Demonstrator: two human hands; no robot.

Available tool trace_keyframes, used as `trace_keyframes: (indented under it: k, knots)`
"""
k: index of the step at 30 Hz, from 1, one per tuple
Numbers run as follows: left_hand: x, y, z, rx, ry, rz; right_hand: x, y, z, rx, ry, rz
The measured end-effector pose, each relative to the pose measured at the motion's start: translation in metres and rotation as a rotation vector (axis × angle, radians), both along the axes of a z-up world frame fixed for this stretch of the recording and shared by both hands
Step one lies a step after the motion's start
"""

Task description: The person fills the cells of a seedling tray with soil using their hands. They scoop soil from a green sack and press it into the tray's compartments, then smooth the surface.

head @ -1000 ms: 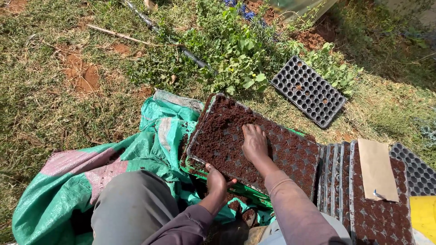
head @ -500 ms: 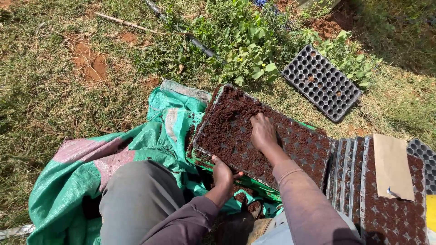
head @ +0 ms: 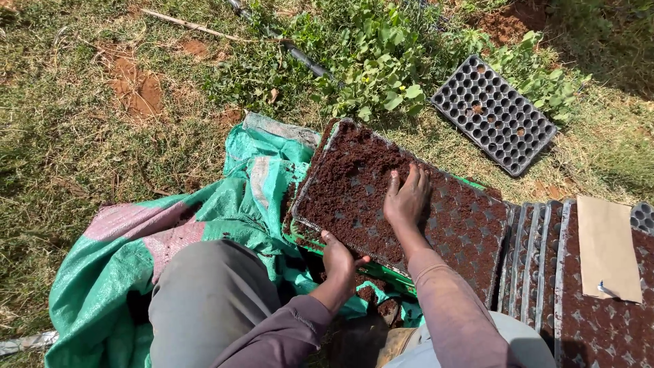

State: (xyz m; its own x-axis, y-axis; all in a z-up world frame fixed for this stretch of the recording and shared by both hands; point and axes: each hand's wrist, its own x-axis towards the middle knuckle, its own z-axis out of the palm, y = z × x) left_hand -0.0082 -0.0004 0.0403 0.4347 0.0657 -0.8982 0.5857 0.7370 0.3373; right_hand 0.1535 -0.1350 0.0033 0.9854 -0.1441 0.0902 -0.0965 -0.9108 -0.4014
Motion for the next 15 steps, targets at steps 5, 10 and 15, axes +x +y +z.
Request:
trace_keyframes:
  k: [5,10,15]
  knots:
    - [0.007,0.006,0.016,-0.021,0.139,-0.045,0.038,0.071,-0.045,0.259,-0.193,0.222]
    - [0.008,0.001,-0.001,0.005,0.128,-0.026,0.018,0.133,-0.024,0.162,-0.128,0.378]
    - [0.006,0.007,0.008,-0.017,0.161,-0.017,-0.013,0.111,-0.039,0.052,-0.290,0.690]
